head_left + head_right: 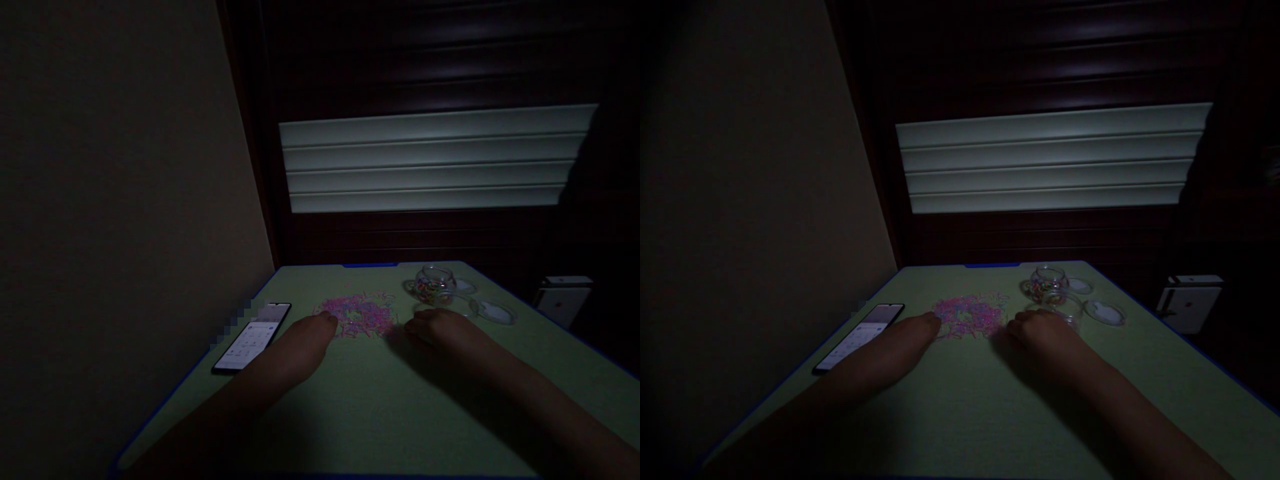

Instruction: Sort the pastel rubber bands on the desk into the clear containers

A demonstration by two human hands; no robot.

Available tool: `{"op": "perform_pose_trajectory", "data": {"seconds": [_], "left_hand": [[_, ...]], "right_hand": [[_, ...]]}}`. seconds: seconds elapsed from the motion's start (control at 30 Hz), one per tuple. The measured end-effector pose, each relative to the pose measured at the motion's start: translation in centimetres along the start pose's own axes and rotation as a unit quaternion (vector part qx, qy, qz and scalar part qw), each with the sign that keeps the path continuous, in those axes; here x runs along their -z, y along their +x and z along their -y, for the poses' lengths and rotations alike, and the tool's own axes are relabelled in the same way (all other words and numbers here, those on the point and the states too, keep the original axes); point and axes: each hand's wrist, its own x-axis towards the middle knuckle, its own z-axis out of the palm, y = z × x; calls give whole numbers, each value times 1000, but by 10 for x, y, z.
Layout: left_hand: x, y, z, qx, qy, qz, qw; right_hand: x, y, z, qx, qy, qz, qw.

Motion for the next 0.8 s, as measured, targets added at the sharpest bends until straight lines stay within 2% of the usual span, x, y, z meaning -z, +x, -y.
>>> {"op": "perform_pose_trajectory", "data": {"seconds": [0.13,0.23,0.33,0.5,0.8], "left_hand": [[-6,9,-6,-40,-10,-46,998],[-18,18,-10,-124,-41,-112,985],[-34,23,-14,-153,-96,-166,970],[-51,25,-22,-160,-130,-195,959],[-59,22,-32,-193,-34,-184,963]], "right_hand": [[1,0,4,-10,4,7,1000],[3,1,9,-9,8,11,1000],[5,2,12,-7,10,-2,1000],[8,3,12,-6,30,-18,999],[6,3,20,60,93,-64,992]]}}
